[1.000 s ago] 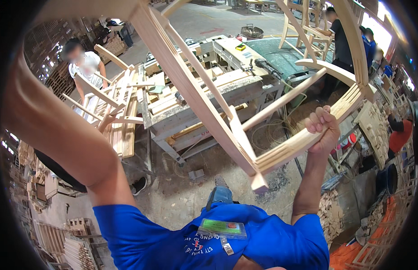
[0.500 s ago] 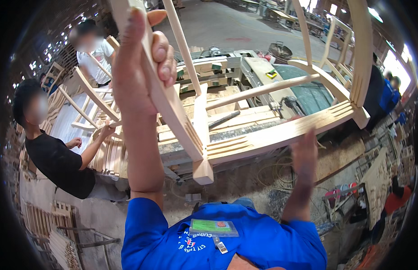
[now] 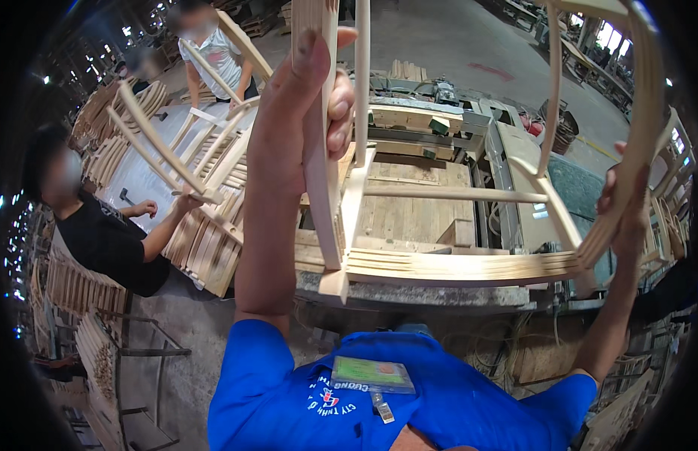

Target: The person assembles wooden chair frames on a workbench in a factory. They position chair parts, use a pneumatic nail gun to fasten joints, and move completed frames to a nearby stack. Other workers are visible in the background.

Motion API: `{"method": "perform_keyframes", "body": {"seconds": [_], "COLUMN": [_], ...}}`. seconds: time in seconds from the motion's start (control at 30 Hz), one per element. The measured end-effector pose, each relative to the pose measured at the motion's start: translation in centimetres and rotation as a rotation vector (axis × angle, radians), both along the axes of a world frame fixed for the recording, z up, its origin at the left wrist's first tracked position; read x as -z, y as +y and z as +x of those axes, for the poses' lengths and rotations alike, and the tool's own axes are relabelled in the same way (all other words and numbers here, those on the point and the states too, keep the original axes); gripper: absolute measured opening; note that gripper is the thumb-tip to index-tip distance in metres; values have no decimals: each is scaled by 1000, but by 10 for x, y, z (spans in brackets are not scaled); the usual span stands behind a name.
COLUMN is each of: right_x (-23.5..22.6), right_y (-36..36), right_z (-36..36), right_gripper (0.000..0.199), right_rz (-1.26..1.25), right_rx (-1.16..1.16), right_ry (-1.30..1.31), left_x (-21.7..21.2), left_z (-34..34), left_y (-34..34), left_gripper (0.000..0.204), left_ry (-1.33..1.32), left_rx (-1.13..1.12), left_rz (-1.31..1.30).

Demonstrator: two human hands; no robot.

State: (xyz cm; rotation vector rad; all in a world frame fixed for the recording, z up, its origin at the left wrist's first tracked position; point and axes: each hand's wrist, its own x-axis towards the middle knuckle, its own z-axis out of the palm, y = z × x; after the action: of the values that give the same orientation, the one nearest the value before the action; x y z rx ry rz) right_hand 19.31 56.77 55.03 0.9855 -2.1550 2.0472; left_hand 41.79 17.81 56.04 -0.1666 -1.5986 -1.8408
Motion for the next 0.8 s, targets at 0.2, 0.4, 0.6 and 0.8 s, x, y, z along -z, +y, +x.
{"method": "perform_keyframes", "body": {"seconds": [0.2, 0.4, 0.6, 0.8], "right_x": [61, 105, 142, 184], "right_y": [-60, -101, -134, -155], "right_z": [-107, -175, -225, -280], "right_gripper": [57, 33, 40, 44], "right_rz": [-2, 258, 424, 576], "right_rx": [93, 194, 204, 168], "right_ry": [-156, -183, -346, -408], "left_x": [45, 95, 146, 208], "left_z": [-102, -181, -246, -302], "left_y": [-41, -80, -119, -151], "left_gripper": [50, 49, 65, 52], "left_ry": [-181, -386, -617, -709], "left_rx": [-71, -13, -4, 59], "left_rz": [130, 265, 221, 362]}}
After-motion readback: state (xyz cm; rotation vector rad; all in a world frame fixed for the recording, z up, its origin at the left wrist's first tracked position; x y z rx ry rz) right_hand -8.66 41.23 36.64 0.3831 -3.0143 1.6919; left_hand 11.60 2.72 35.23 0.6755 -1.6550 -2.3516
